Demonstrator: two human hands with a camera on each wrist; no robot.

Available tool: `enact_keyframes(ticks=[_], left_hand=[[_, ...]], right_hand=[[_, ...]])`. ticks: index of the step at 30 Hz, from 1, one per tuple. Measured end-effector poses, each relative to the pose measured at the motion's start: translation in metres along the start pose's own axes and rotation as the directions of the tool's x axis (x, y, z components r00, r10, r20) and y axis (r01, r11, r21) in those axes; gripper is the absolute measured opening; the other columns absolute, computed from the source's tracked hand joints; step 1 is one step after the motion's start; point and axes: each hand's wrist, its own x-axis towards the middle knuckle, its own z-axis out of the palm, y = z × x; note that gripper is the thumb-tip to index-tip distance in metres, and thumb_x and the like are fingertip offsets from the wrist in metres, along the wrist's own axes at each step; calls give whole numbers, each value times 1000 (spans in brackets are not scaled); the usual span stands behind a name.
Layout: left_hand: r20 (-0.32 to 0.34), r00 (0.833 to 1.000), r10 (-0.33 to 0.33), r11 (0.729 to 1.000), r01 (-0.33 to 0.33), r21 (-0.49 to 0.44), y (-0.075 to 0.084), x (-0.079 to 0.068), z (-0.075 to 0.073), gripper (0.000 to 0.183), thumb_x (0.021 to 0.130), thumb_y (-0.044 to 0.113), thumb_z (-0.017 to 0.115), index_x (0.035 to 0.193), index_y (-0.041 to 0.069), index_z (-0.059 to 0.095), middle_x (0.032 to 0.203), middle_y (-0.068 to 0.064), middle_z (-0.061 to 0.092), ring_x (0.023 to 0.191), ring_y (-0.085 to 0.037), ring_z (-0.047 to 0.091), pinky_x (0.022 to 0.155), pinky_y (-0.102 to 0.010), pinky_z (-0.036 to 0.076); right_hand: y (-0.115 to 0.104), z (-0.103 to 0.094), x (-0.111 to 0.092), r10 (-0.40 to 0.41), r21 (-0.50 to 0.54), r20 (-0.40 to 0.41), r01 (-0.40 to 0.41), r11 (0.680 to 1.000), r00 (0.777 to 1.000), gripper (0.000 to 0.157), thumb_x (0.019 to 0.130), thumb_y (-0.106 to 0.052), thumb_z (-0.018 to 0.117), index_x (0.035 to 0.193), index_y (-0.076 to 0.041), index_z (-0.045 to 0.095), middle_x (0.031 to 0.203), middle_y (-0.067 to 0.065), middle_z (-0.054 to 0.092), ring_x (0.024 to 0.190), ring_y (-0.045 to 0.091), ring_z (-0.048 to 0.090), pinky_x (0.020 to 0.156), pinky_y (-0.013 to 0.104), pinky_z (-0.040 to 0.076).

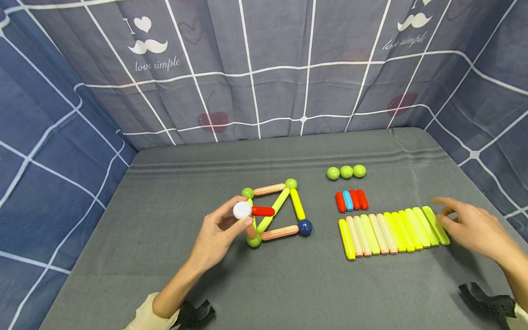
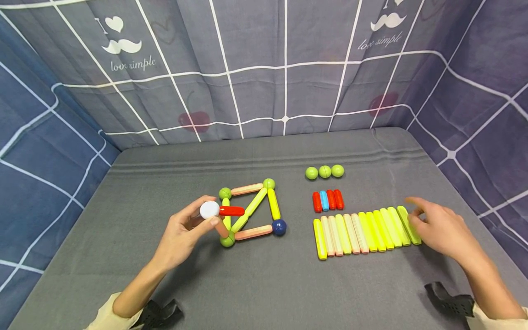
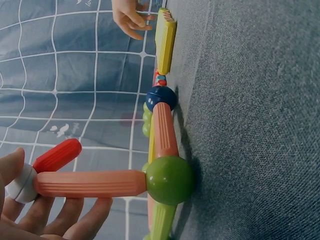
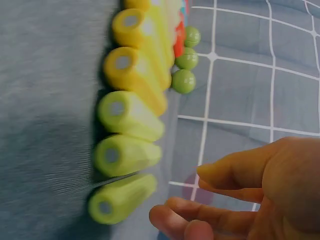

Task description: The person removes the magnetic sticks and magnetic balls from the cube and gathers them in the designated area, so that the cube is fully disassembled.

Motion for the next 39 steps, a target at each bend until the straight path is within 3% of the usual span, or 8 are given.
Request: enact_keyframes(ticks=[7,13,17,21,25,31,33,39], left_hand=[[7,1000,-6,1000,6,4,1,0,0,39,92,15,73,129,16,61,110,-5,68,93,-21,68,77,-31,51],[12,1000,15,1000,-15,2,0,1,0,38,92,12,72,128,15,62,106,-6,69,94,-22,68,79,-31,51],[8,1000,23,1000,-23,3,0,1,0,38,91,11,73,127,14,63,107,-6,69,95,-22,68,81,-33,52],[13,1000,18,1000,-18,-2,0,1,1,37,91,12,73,127,15,63,106,-6,68,96,-23,68,82,-33,52],[23,1000,14,1000,-14,-11,1,1,2,38,91,12,72,127,15,62,101,-10,69,96,-22,69,81,-33,52],[45,999,13,999,-12,-35,1,2,4,40,91,11,73,129,16,62,101,-8,68,94,-23,69,79,-34,53],[41,999,28,999,-27,-31,1,2,4,40,91,10,73,129,14,63,107,-7,65,96,-23,69,81,-35,53],[36,997,70,997,-69,-32,-1,2,4,39,90,6,72,128,11,63,109,-9,60,98,-24,68,83,-33,53]], right_hand=[[-33,-6,6,-155,48,-94,160,986,983,31,94,-8,62,121,7,60,100,26,67,77,34,66,57,45,48],[-99,4,14,-437,130,-206,467,874,875,27,87,-3,72,113,-10,70,104,1,70,81,4,62,65,32,51],[-149,14,19,-532,245,-185,563,789,826,25,89,-4,72,111,-17,71,104,-10,67,85,3,61,70,30,51],[-192,24,21,-566,449,-125,555,701,815,20,92,-6,69,109,-17,71,102,-12,65,87,5,62,65,29,52],[-226,31,22,-570,683,-47,443,581,820,16,95,-11,67,111,-14,69,106,-3,64,89,15,63,56,33,55],[-251,43,29,-584,820,22,320,475,811,18,96,-15,66,113,-10,67,112,7,62,95,22,63,57,39,56],[-255,46,31,-582,825,18,317,468,813,16,96,-14,66,111,-10,68,109,7,63,91,24,64,58,39,56],[-266,52,32,-548,703,-63,427,569,834,13,92,-19,71,105,-18,71,97,-6,64,86,13,61,61,31,50]])
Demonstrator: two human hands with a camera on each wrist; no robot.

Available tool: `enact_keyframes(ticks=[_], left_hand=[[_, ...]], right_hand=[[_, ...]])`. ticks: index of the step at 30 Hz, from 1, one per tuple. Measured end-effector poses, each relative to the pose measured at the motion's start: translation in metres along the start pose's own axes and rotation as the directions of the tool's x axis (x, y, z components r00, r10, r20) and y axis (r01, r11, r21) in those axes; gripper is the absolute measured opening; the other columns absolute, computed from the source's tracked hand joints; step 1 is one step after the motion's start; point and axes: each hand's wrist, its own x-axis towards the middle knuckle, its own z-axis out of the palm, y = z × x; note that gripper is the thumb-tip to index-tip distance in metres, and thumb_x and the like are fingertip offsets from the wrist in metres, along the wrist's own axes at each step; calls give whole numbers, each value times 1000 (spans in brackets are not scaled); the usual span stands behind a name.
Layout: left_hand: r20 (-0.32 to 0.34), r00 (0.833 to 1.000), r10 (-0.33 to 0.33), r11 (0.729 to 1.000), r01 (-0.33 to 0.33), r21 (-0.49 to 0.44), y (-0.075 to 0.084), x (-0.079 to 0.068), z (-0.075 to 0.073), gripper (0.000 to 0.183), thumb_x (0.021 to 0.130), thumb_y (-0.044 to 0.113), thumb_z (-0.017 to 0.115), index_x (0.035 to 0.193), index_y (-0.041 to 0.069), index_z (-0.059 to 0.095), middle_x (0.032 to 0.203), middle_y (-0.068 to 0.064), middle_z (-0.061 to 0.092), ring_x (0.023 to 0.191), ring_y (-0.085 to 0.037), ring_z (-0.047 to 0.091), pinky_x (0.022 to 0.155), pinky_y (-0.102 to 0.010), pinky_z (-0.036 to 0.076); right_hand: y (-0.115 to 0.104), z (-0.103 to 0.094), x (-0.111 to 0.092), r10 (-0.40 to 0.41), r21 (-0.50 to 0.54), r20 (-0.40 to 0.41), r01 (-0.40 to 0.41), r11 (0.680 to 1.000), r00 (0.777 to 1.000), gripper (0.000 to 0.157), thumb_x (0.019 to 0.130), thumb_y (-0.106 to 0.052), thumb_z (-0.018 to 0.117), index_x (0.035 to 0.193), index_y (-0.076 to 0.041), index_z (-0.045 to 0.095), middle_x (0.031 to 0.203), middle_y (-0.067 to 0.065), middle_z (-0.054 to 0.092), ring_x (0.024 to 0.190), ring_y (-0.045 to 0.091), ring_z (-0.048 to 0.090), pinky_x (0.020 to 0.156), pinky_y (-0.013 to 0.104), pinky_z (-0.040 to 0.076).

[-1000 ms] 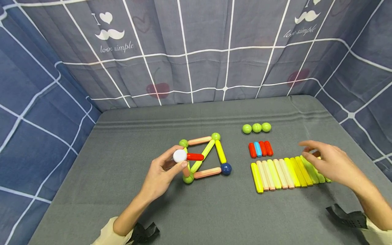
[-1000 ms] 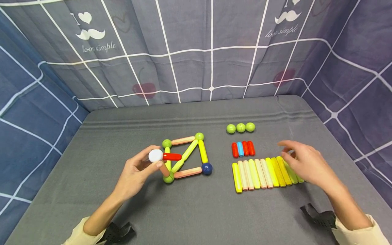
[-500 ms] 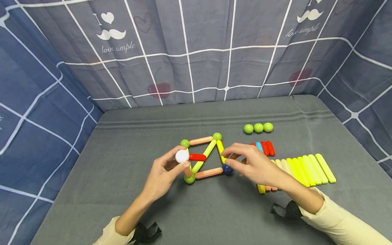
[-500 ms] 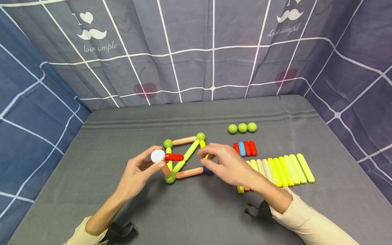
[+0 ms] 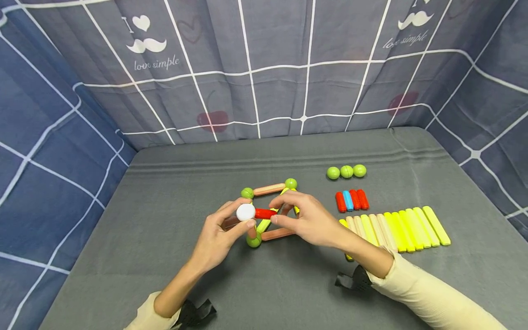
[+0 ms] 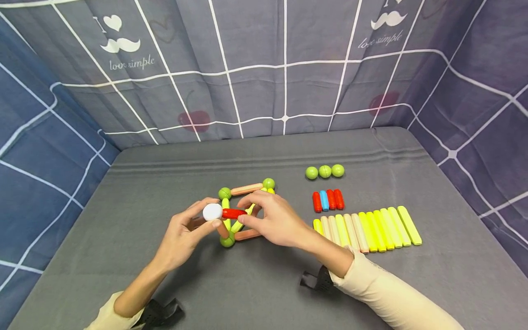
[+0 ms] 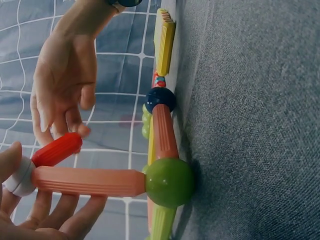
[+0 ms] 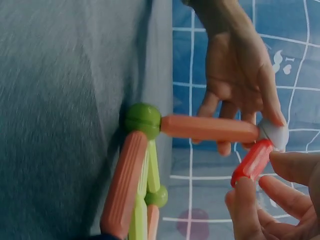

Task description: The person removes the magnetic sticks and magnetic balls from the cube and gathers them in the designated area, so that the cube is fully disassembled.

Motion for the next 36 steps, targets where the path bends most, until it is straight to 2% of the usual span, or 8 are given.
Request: enact_keyframes(ticks=[2,7,11,17,20,25,31,36], left_hand=[[-1,1000,4,1000,-4,-3,0,0,-1,39,90,5,72,128,11,64,108,-10,60,97,-24,68,83,-32,52],[-7,1000,4,1000,-4,2,0,-1,-1,39,90,4,72,128,10,64,108,-9,60,97,-24,68,86,-34,52],[-1,1000,-13,1000,13,-3,1,-2,-2,39,89,6,73,127,11,64,108,-8,60,97,-24,69,86,-35,53],[-2,1000,-16,1000,16,-11,1,-2,-2,38,89,5,73,126,11,65,109,-8,60,96,-24,69,78,-32,52],[0,1000,-1,1000,1,-16,0,-2,-1,38,89,3,73,126,9,65,109,-9,60,95,-25,69,79,-31,53],[3,1000,20,999,-20,-25,0,-2,-1,39,88,2,73,126,6,65,107,-10,60,96,-25,69,85,-36,53],[-5,1000,20,1000,-21,-24,1,-2,0,39,88,2,74,125,8,65,106,-8,61,96,-24,69,86,-40,53],[-9,1000,6,1000,-6,-12,1,-3,0,39,88,4,74,125,10,65,105,-8,60,94,-24,69,83,-36,54]], right_hand=[[0,2,2,-9,-8,12,9,1000,1000,14,93,-19,71,106,-17,71,99,-5,65,90,13,62,62,31,51],[1,6,4,-24,7,8,24,1000,1000,9,93,-12,70,101,-15,70,98,-4,65,83,14,64,63,31,54],[0,10,6,-54,10,1,54,998,999,12,92,-9,71,101,-15,69,96,-5,66,78,13,65,63,31,55],[-2,14,6,-100,-7,25,101,995,995,19,91,-4,71,108,-14,70,99,-7,68,89,11,65,63,30,54],[-2,15,6,-112,-24,22,112,993,993,22,91,-4,71,111,-13,70,100,-7,68,93,9,63,64,30,54],[-3,15,4,-120,-31,16,120,992,993,25,90,-3,71,113,-13,70,100,-8,68,90,9,63,60,30,54],[-6,15,2,-98,-56,24,99,994,995,25,92,-4,69,114,-16,70,96,-7,67,84,9,62,56,27,52],[-4,13,0,-76,-120,-3,75,990,997,27,92,-5,69,116,-17,69,96,-7,67,83,7,62,64,28,52]])
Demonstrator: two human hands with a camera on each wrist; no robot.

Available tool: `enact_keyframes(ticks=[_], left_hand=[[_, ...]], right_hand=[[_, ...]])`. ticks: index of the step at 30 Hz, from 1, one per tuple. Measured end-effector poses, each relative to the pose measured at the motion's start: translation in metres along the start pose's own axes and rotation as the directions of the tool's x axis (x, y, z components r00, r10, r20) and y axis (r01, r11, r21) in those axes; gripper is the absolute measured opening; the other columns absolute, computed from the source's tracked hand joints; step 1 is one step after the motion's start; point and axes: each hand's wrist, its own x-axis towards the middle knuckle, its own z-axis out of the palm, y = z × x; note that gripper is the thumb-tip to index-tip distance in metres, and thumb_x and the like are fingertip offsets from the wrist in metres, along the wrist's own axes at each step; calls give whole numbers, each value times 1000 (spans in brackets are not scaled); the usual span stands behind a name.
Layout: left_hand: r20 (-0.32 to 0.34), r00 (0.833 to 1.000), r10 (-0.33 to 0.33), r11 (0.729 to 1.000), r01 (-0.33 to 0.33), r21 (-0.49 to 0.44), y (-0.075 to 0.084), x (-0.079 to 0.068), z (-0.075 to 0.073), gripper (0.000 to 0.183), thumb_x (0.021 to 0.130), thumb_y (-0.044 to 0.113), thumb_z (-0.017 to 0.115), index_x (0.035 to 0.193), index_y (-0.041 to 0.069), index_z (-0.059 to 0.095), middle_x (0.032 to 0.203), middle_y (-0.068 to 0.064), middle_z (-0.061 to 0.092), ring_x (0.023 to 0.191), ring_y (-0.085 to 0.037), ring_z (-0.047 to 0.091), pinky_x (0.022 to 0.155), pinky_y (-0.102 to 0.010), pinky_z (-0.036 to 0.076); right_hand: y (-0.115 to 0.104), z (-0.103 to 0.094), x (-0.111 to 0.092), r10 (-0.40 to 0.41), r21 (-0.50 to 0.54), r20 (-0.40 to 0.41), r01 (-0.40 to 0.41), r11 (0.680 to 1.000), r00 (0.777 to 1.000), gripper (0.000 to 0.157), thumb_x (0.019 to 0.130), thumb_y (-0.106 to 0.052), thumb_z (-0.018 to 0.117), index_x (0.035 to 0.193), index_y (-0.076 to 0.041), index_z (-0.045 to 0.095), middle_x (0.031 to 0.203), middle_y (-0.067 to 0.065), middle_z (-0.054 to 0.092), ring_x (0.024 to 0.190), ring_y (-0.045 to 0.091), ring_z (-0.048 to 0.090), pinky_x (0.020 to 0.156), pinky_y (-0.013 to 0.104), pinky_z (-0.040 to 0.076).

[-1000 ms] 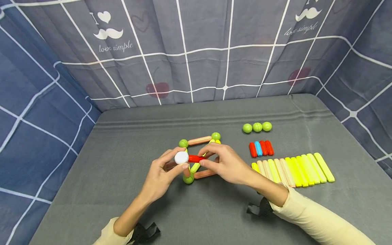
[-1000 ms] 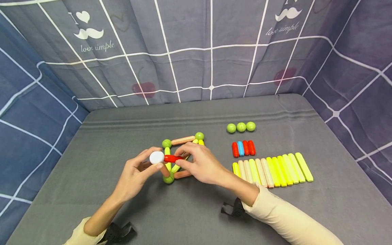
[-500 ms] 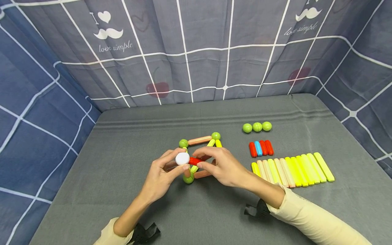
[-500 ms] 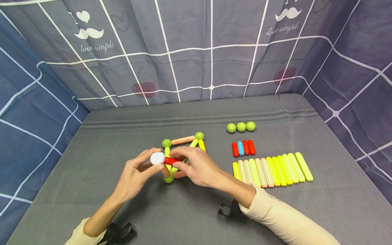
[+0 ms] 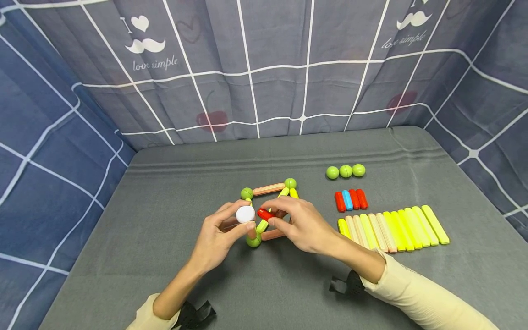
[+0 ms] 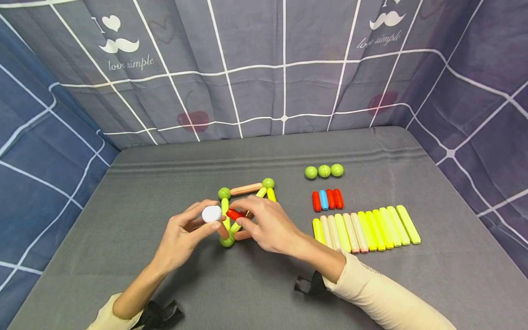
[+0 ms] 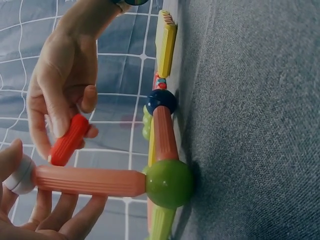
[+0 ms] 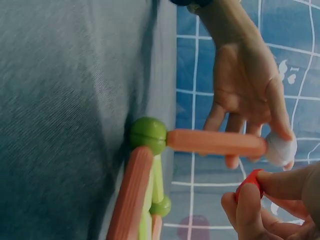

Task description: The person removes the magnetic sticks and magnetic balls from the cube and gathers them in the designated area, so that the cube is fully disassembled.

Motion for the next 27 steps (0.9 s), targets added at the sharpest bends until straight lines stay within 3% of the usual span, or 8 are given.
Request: enact_keyframes(ticks=[7,10,14,17,21,27], left_hand=[[-5,1000,-3,1000,3,-11,0,-1,-2,39,88,2,74,125,10,65,102,-8,61,92,-24,69,86,-36,53],[2,1000,-14,1000,14,-22,0,-1,-3,39,87,3,75,125,10,65,102,-8,61,92,-25,69,85,-36,53],[11,1000,-22,999,23,-29,1,-1,-2,40,87,4,75,125,10,65,104,-9,61,93,-26,69,82,-35,54],[7,1000,-16,1000,16,-27,0,-1,-2,40,87,3,75,125,10,65,105,-9,61,96,-26,68,83,-35,54],[16,1000,-5,999,6,-40,-2,-1,-3,40,87,1,74,126,9,64,103,-10,61,93,-27,68,86,-36,53],[61,997,-43,992,50,-113,-3,-1,-4,41,89,0,72,128,8,61,95,-13,65,82,-37,68,81,-35,55]], right_hand=[[11,-14,-10,87,33,-13,-87,996,996,38,93,-4,66,130,-14,63,103,1,66,72,20,66,53,28,53],[20,-27,-18,117,33,-34,-116,993,993,40,95,-3,64,133,-12,61,113,4,64,69,22,65,53,30,53],[37,-50,-35,184,23,-103,-183,983,978,35,95,-2,63,129,-11,63,115,8,64,78,27,66,55,32,55],[51,-72,-49,207,-71,-179,-223,972,962,31,95,-4,64,125,-10,64,107,9,67,81,25,65,58,31,54],[70,-101,-63,236,-214,-255,-293,932,938,27,96,-9,65,123,-9,65,100,9,68,81,24,64,60,30,51],[95,-130,-76,335,-339,-227,-396,853,915,29,96,-12,64,123,-3,64,99,15,66,82,27,64,64,36,46]])
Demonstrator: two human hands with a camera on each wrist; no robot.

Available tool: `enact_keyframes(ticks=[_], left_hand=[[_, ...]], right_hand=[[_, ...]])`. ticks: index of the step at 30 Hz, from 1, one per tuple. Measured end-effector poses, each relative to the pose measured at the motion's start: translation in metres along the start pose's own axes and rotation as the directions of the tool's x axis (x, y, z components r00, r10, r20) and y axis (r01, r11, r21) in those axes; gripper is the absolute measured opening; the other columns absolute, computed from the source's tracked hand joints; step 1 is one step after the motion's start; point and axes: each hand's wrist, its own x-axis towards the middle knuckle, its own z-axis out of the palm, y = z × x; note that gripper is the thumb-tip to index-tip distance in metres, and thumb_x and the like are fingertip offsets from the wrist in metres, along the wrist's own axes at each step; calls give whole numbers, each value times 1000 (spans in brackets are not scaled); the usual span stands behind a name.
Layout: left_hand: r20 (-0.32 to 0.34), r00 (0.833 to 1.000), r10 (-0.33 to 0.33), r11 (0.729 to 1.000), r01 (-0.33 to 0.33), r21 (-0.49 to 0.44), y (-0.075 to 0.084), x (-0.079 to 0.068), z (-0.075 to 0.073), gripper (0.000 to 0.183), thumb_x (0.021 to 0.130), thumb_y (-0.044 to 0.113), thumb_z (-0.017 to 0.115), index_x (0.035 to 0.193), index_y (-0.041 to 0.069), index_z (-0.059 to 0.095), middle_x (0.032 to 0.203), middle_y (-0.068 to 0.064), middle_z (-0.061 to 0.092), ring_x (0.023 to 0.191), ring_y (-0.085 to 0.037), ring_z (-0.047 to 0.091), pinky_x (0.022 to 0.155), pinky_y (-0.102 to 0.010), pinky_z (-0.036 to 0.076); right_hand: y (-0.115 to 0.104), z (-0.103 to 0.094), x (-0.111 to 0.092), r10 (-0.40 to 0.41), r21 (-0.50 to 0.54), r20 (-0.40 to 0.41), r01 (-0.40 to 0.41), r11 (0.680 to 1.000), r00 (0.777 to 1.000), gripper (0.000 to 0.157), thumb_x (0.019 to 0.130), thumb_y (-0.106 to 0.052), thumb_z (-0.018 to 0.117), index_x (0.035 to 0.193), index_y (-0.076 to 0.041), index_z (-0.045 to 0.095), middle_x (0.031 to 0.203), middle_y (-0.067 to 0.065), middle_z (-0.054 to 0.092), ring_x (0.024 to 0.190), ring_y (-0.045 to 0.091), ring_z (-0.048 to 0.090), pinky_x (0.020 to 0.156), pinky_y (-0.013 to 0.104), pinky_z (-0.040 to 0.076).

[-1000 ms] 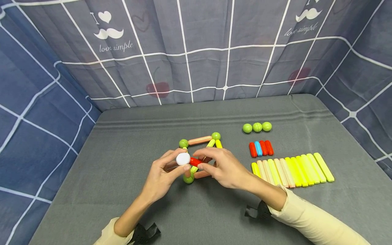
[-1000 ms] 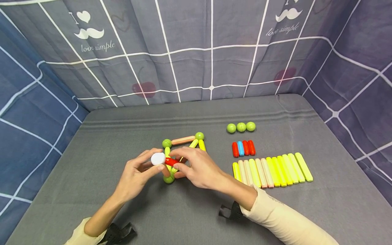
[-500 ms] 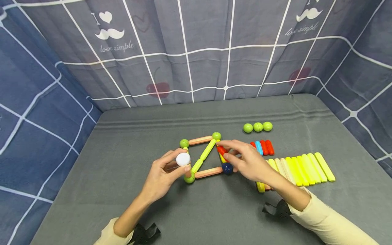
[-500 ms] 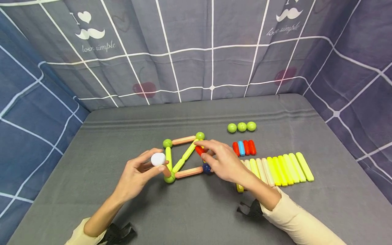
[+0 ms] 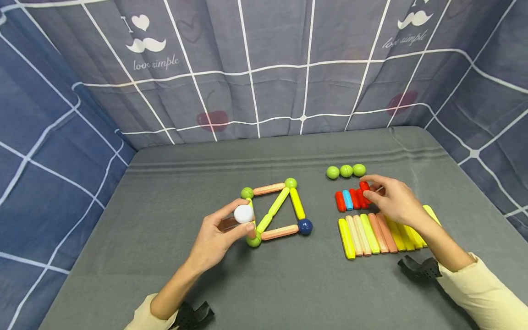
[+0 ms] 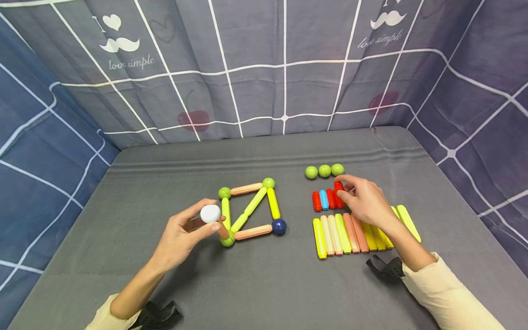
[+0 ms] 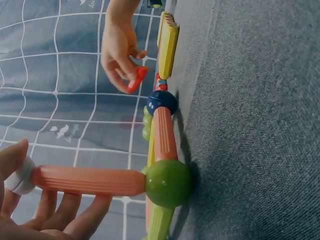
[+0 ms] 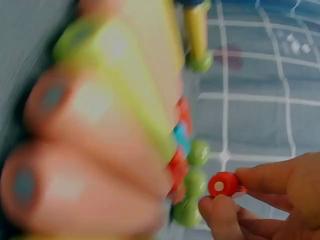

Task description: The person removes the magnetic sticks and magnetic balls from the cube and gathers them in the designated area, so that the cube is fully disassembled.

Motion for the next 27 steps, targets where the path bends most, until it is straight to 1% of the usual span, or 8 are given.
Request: enact_keyframes(ticks=[2,6,9,12,15,18,23,27], left_hand=[[5,1000,-6,1000,6,-11,0,0,-1,42,88,0,72,128,8,61,95,-14,65,81,-39,67,81,-36,55],[7,1000,9,1000,-9,16,-1,0,-1,42,88,-2,72,128,9,61,97,-14,65,87,-34,68,84,-37,54],[-2,1000,27,999,-27,47,-2,1,0,42,88,-2,72,127,9,62,98,-17,65,93,-32,67,85,-36,54],[-4,999,35,998,-35,44,-2,1,1,44,88,-2,71,130,10,61,96,-20,66,92,-35,67,85,-36,54],[-7,999,45,998,-45,34,-4,0,1,49,88,-3,71,134,10,59,93,-19,66,88,-36,67,84,-35,54],[-30,998,54,996,-51,67,-4,1,1,54,87,-4,72,137,10,57,97,-16,68,94,-32,67,86,-33,53],[-66,998,9,996,-2,92,-4,1,1,56,85,-2,74,138,7,56,107,-11,69,107,-25,66,89,-32,52],[-83,996,-38,995,45,87,-5,0,1,43,84,2,77,125,5,63,106,-8,70,108,-24,66,89,-34,52]], right_hand=[[8,0,2,18,-44,24,-17,999,1000,30,96,-11,64,124,-2,63,97,14,66,82,26,63,65,37,44],[18,1,5,40,-108,68,-32,994,997,32,95,-9,63,125,0,61,87,7,63,75,22,57,63,36,40],[22,2,9,47,-122,110,-34,992,993,34,95,-8,63,127,3,59,84,5,62,70,19,53,62,35,39],[24,1,12,59,-122,149,-41,992,987,35,94,-7,63,126,6,59,84,5,62,70,19,53,62,35,40],[27,0,14,63,-121,172,-43,992,983,35,94,-6,62,126,8,58,85,6,63,72,20,54,63,36,41],[29,0,16,60,-122,185,-38,992,981,36,94,-6,62,126,9,57,85,6,63,73,20,56,65,36,42],[30,-2,15,63,-126,194,-39,991,979,38,95,-9,62,127,9,56,87,6,64,75,21,57,66,37,43],[26,-3,13,67,-125,159,-48,991,985,39,96,-14,63,127,8,57,93,11,65,82,26,60,68,40,44]])
